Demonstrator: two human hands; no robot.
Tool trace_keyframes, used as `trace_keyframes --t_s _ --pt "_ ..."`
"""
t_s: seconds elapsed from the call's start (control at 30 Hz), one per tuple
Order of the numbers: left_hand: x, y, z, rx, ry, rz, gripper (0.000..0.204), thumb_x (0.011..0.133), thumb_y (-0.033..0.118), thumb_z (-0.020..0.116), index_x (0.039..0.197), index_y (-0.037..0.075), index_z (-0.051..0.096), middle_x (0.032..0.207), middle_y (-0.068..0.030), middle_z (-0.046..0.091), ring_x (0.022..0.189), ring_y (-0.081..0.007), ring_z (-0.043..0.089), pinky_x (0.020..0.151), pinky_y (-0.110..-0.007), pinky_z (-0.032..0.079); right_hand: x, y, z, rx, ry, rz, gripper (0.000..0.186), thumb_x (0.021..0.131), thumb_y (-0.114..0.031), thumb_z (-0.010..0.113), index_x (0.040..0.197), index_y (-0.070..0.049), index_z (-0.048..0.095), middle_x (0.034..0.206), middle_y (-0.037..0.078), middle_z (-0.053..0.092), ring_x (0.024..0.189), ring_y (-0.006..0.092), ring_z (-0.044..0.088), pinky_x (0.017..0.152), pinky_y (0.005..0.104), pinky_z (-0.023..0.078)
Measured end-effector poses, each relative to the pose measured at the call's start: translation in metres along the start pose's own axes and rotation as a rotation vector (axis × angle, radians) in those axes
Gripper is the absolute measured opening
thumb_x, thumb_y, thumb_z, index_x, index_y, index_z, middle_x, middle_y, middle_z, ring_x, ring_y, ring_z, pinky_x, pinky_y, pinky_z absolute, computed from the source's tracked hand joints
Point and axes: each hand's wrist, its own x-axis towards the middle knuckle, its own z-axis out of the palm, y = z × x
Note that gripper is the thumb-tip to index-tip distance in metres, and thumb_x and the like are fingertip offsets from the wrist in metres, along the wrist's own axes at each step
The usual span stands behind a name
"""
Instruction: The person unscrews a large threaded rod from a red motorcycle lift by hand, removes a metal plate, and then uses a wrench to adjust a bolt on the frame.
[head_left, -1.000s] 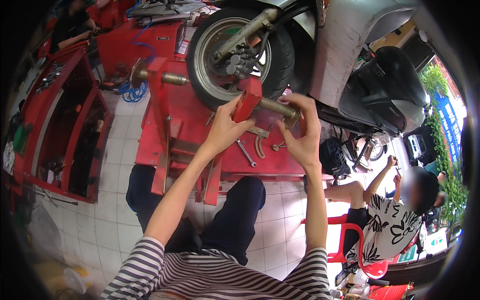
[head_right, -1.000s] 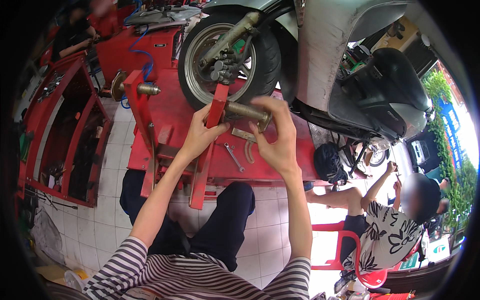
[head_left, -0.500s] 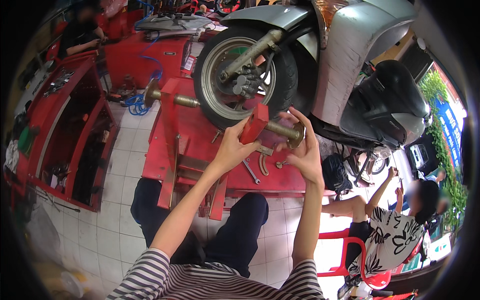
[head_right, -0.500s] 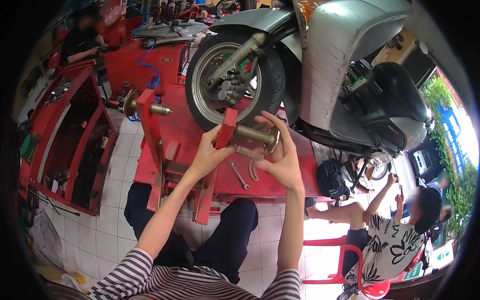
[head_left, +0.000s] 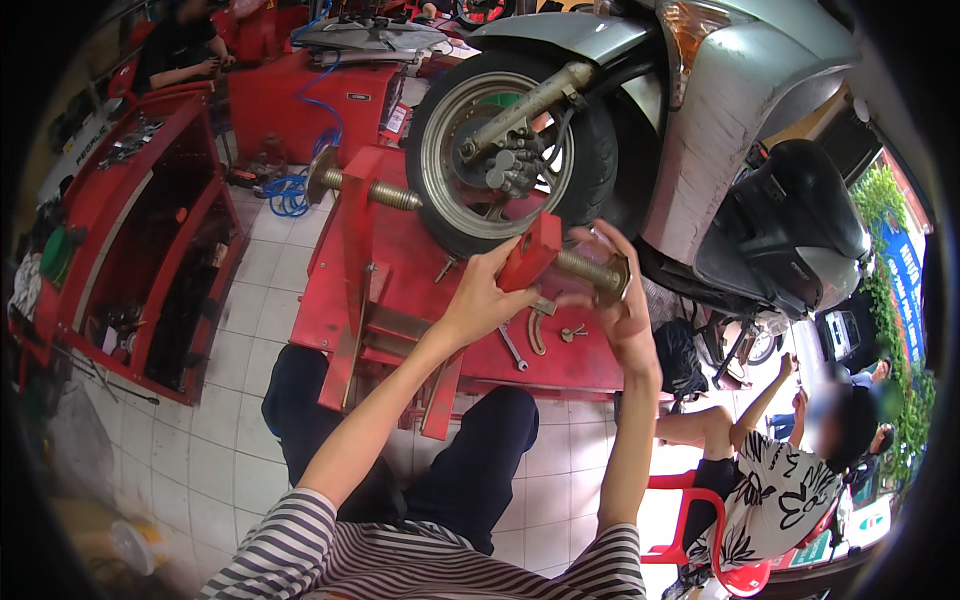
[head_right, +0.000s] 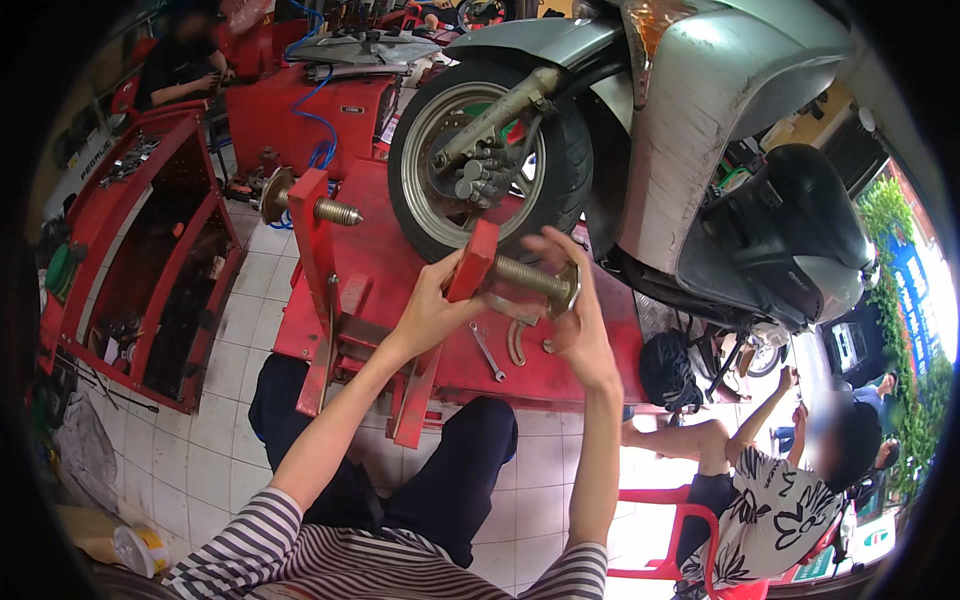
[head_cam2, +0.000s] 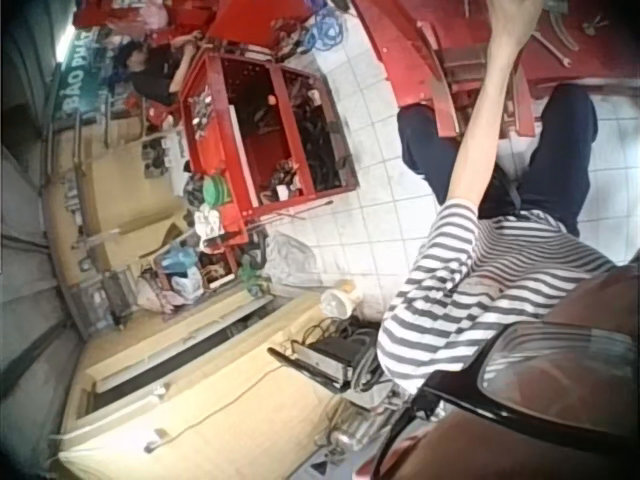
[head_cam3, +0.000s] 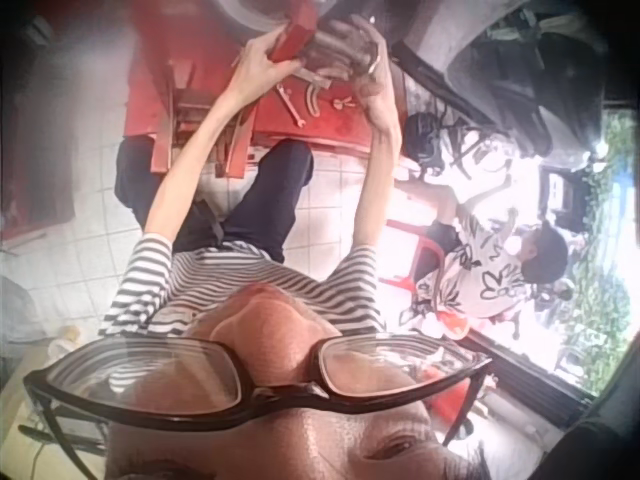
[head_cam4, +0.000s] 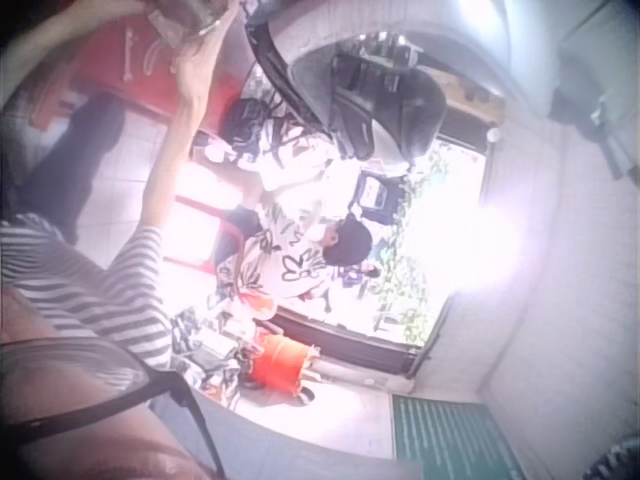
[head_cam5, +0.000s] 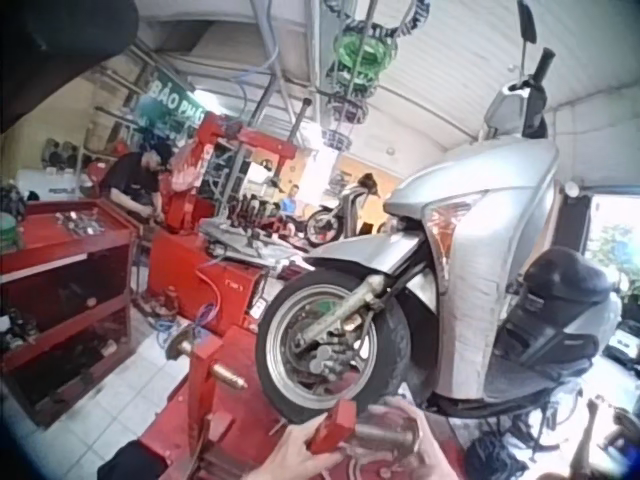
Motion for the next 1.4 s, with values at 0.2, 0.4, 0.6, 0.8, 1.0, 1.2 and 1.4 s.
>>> trace_keyframes --t_s 0.2,0.4,0.6,0.8,1.0,1.2,1.4 --pt "0.004 0.006 -0.003 -0.033 -0.03 0.002 0.042 0.08 0.005 0.068 0.12 -0.003 0.056 0.097 -0.0007 0.059 0.09 -0.0067 0.05 0.083 -0.024 0.042 0.014 0.004 -0.053 0.028 -0.184 0.312 0.052 0.102 -0.041 0.035 0.122 0.002 0.057 0.096 0.011 0.065 0.074 0.0167 0.061 0.07 0.0263 0.048" --pt "0.004 0.002 0.003 -0.044 0.0 0.023 0.034 0.08 0.007 0.069 0.111 -0.002 0.058 0.093 0.0003 0.058 0.086 -0.0066 0.05 0.08 -0.024 0.042 0.005 -0.025 -0.028 -0.756 -0.1 -0.05 0.044 0.08 0.001 0.067 0.123 0.0 0.058 0.106 0.01 0.063 0.1 0.0174 0.061 0.091 0.0298 0.046" --pt "0.003 0.0 0.009 0.008 0.037 -0.011 0.043 0.077 0.004 0.067 0.118 -0.004 0.057 0.092 -0.0007 0.062 0.086 -0.0069 0.053 0.079 -0.025 0.046 -0.003 -0.015 -0.038 -0.157 0.029 0.135 0.053 0.089 -0.026 0.066 0.131 0.0 0.047 0.11 0.012 0.064 0.096 0.0181 0.064 0.079 0.0278 0.053" --pt "0.004 -0.006 0.004 -0.007 0.083 -0.048 0.018 0.08 0.005 0.065 0.095 0.001 0.058 0.077 0.0028 0.054 0.065 -0.0044 0.049 0.057 -0.022 0.04 -0.001 -0.01 -0.024 -0.407 -0.013 0.323 0.051 0.088 -0.046 0.067 0.105 0.0 0.054 0.074 0.009 0.066 0.054 0.0132 0.061 0.054 0.0238 0.049" --pt "0.007 -0.005 0.009 -0.007 0.046 -0.025 0.012 0.08 0.006 0.065 0.088 0.003 0.056 0.063 0.0034 0.049 0.051 -0.0036 0.043 0.048 -0.021 0.032 -0.011 -0.008 -0.029 -0.521 0.003 0.11 0.042 0.091 -0.031 0.067 0.124 -0.009 0.053 0.08 0.003 0.064 0.068 0.0074 0.057 0.061 0.0226 0.047" --pt "0.007 -0.008 0.005 -0.009 0.06 -0.013 0.011 0.08 0.005 0.065 0.087 0.003 0.057 0.062 0.0034 0.048 0.05 -0.0034 0.042 0.047 -0.021 0.031 -0.007 -0.014 -0.032 -0.213 0.031 0.279 0.055 0.101 -0.046 0.042 0.128 0.0 0.054 0.097 0.01 0.069 0.082 0.0137 0.066 0.072 0.0245 0.05" --pt "0.006 -0.008 0.011 -0.043 0.062 -0.027 0.014 0.079 0.004 0.067 0.088 0.004 0.057 0.065 0.0044 0.05 0.053 -0.0028 0.044 0.048 -0.02 0.033 0.0 -0.023 -0.054 -0.153 -0.189 0.464 0.049 0.098 -0.043 0.05 0.124 -0.002 0.057 0.095 0.01 0.069 0.072 0.0113 0.061 0.064 0.0213 0.046"
